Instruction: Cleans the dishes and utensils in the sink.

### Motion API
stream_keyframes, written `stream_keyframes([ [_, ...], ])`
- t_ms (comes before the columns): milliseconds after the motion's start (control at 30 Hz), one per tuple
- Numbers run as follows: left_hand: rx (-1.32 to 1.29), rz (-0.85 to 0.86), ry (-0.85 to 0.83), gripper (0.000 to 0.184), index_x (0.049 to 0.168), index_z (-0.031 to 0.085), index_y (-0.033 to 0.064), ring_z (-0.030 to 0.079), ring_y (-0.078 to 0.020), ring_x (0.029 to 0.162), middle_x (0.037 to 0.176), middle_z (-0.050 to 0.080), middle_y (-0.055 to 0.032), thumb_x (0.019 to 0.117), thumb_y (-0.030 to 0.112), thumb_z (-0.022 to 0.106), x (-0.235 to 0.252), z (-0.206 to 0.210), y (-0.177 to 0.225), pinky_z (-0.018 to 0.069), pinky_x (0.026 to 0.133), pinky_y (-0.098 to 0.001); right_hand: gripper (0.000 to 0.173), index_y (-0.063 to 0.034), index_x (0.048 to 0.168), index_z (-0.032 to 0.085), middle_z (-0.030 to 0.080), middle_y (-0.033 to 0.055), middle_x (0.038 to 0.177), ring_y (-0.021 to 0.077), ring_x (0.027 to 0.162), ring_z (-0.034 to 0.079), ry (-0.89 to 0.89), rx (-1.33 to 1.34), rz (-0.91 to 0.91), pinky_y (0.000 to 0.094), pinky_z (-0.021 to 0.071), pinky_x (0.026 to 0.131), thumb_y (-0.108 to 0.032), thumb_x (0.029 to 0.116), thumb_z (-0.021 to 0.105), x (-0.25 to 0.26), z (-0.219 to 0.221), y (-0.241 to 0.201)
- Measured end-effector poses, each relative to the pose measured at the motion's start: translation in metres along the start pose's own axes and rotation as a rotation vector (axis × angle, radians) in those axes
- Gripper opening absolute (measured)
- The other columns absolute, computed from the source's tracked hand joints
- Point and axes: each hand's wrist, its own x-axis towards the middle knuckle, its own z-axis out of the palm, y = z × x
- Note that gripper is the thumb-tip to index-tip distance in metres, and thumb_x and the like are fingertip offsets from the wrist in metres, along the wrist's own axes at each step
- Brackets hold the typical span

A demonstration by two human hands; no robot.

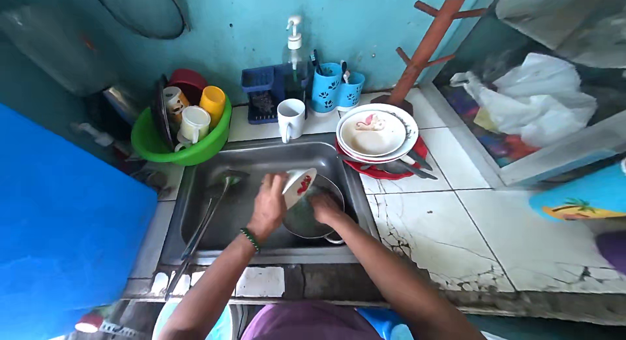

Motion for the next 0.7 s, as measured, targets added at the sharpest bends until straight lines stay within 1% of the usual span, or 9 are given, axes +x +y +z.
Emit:
stream_keyframes([
  [133,0.066,-0.108,-0.119,0.055,0.148,0.051,0.0111,0.062,-0.0418,0.12,0.143,0.052,-0.0269,0.0958,-0.006,0.049,0.008,0.03,0.006,0.0551,0.096,-0.0511,0.038,0.0046,0.134,0.06,0.058,0.0288,0.138,0.0437,0.132,0.053,0.023,0.09,-0.01,0.0602,0.0414,0.109,-0.003,0.0961,0.06,-0.012,-0.014,0.002],
  [233,0.053,-0.243,-0.216,0.057,0.152,0.044,0.0117,0.066,-0.0389,0.116,0.144,0.053,-0.0253,0.0977,-0.003,0.048,0.014,0.04,0.008,0.0555,0.096,-0.0498,0.03,0.0081,0.124,0.061,0.062,0.0295,0.127,0.0417,0.123,0.059,0.174,0.282,-0.099,0.0555,0.0448,0.105,0.007,0.0942,0.056,-0.021,-0.024,0.006],
  [300,-0.007,-0.344,-0.285,0.057,0.156,0.036,0.009,0.066,-0.0396,0.116,0.135,0.06,-0.026,0.101,0.0,0.047,0.018,0.041,0.008,0.0532,0.098,-0.0522,0.031,0.0075,0.128,0.059,0.061,0.0283,0.128,0.0393,0.122,0.059,0.253,0.37,-0.137,0.0519,0.0454,0.106,0.006,0.0968,0.055,-0.023,-0.025,0.008],
  [367,-0.133,-0.403,-0.282,0.056,0.157,0.033,0.003,0.062,-0.0416,0.122,0.133,0.06,-0.0297,0.1024,0.001,0.047,0.019,0.042,0.002,0.048,0.105,-0.0539,0.036,0.0058,0.131,0.06,0.057,0.0283,0.137,0.04,0.131,0.054,0.256,0.298,-0.135,0.052,0.0418,0.112,0.002,0.096,0.06,-0.021,-0.017,0.01],
  [433,-0.283,-0.43,-0.209,0.053,0.154,0.038,-0.0014,0.059,-0.0412,0.127,0.137,0.057,-0.031,0.102,0.0,0.047,0.016,0.041,-0.003,0.0456,0.108,-0.0532,0.042,0.0073,0.132,0.062,0.042,0.0323,0.15,0.0447,0.141,0.042,0.248,0.167,-0.086,0.053,0.0357,0.118,-0.002,0.0915,0.067,-0.018,-0.006,0.008],
  [500,-0.426,-0.456,-0.149,0.048,0.15,0.043,-0.0023,0.061,-0.038,0.123,0.137,0.057,-0.0295,0.103,0.002,0.046,0.013,0.04,-0.007,0.0488,0.103,-0.0516,0.048,0.0092,0.139,0.055,0.032,0.034,0.157,0.0454,0.144,0.039,0.258,0.097,-0.052,0.0503,0.0364,0.118,0.003,0.0915,0.063,-0.017,-0.002,-0.003],
  [600,-0.567,-0.503,-0.156,0.042,0.149,0.046,0.0023,0.067,-0.034,0.107,0.132,0.059,-0.0268,0.1119,0.02,0.041,0.011,0.037,-0.001,0.057,0.088,-0.049,0.058,0.0093,0.147,0.043,0.036,0.0313,0.156,0.0435,0.145,0.04,0.366,0.231,-0.192,0.0491,0.0357,0.12,0.008,0.0914,0.058,-0.012,0.0,-0.021],
  [667,-0.555,-0.507,-0.17,0.049,0.148,0.048,0.0039,0.07,-0.0346,0.101,0.127,0.062,-0.027,0.114,0.034,0.031,0.014,0.036,0.006,0.059,0.083,-0.0497,0.06,0.0142,0.148,0.038,0.042,0.0327,0.152,0.0392,0.145,0.041,0.439,0.483,-0.389,0.0428,0.0302,0.123,-0.005,0.0958,0.061,-0.011,0.005,-0.03],
  [700,-0.54,-0.491,-0.169,0.051,0.148,0.047,0.0033,0.068,-0.0343,0.106,0.129,0.061,-0.0265,0.1141,0.036,0.028,0.016,0.035,0.006,0.0569,0.089,-0.0499,0.06,0.0152,0.148,0.038,0.047,0.0327,0.149,0.0358,0.142,0.045,0.427,0.602,-0.455,0.0395,0.0324,0.122,-0.009,0.0979,0.06,-0.013,0.008,-0.035],
])
